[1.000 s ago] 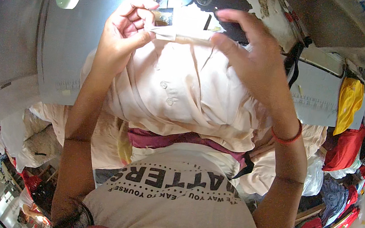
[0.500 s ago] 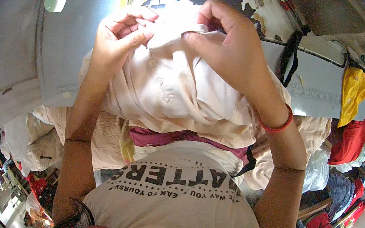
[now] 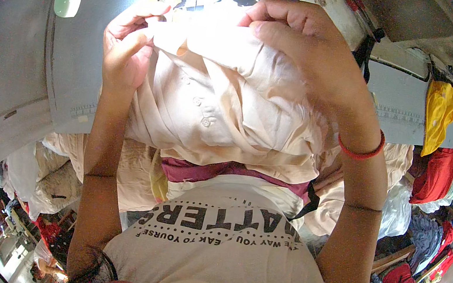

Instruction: The person sews fabric using a sewing machine, guiding the cloth through the needle area with both hands and occasionally using snips to trim thread.

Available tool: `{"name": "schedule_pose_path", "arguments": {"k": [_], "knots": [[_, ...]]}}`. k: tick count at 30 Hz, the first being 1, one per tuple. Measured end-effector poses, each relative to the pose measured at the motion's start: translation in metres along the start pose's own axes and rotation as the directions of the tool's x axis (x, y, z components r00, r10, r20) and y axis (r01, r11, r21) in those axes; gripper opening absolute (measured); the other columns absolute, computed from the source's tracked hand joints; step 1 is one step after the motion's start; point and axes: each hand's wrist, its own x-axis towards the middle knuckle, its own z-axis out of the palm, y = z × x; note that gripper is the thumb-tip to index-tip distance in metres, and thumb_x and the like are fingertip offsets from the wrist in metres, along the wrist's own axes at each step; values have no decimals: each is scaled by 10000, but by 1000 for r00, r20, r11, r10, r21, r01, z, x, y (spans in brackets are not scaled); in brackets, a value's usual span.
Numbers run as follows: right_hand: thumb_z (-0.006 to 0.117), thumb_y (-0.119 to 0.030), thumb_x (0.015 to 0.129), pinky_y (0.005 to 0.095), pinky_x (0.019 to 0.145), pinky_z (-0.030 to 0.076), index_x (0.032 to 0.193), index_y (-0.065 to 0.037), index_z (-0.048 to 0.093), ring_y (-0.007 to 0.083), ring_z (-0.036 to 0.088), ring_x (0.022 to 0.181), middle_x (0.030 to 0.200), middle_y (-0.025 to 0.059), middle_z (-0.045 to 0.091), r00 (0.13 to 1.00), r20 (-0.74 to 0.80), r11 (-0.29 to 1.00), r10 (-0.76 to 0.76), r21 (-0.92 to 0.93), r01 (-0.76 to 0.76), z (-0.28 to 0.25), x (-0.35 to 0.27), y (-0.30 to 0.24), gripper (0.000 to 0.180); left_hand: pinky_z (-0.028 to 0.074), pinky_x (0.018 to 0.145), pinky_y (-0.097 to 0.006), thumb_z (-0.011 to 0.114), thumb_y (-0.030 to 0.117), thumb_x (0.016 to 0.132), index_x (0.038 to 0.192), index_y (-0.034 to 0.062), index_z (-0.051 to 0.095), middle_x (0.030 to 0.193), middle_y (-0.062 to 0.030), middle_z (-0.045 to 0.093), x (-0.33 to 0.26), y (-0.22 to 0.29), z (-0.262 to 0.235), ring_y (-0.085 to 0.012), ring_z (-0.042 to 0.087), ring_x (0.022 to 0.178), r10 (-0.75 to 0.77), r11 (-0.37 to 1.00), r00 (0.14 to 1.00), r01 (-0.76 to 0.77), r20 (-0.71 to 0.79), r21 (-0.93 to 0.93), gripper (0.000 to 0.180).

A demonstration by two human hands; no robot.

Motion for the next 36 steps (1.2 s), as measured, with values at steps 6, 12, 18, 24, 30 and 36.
{"name": "schedule_pose_path", "arguments": {"k": [6,12,18,24,30,36], "knots": [[540,-48,762,184,696,424,956,13,574,53,536,754,846,24,592,999,32,998,12,53,-13,0,0,-8,205,418,858,-300,524,-22,695,1023,-99,546,1012,-192,590,-1,-1,-2,-203,559,918,43,999,999,-43,22,22,337],[562,-37,739,164,688,411,1003,0,553,43,512,748,817,-2,550,1000,-9,1000,-1,27,1,1,1,-9,267,424,846,-295,515,-24,693,1031,-103,537,976,-171,590,1,-4,-4,-192,558,888,40,998,999,-39,11,-48,348],[565,-14,730,167,701,408,1000,-14,551,44,497,760,837,-11,525,997,-36,998,-69,-6,69,-3,4,-3,271,420,842,-285,505,-28,692,1027,-106,529,999,-164,581,1,-4,-1,-184,550,901,42,999,999,-43,-24,-21,345],[560,7,732,191,742,415,1000,-22,554,60,508,810,896,0,542,994,-86,997,-70,22,72,-1,3,-2,269,404,788,-239,518,-24,710,1045,-85,520,942,-111,571,2,-5,0,-116,512,842,79,996,997,-79,-17,-50,340],[576,5,738,184,737,408,953,-18,578,55,504,797,879,-7,547,982,-151,993,-110,-58,102,-2,3,4,216,390,760,-215,540,-19,740,1064,-68,510,909,-77,556,0,2,10,-92,491,779,137,990,990,-137,-20,31,329],[597,-9,739,178,707,405,932,-24,591,46,496,763,838,-12,551,976,-183,990,-116,-105,98,-3,5,10,194,400,757,-220,548,-6,756,1062,-57,501,888,-73,550,-1,0,9,-98,503,784,172,985,985,-171,23,-11,314]]}}
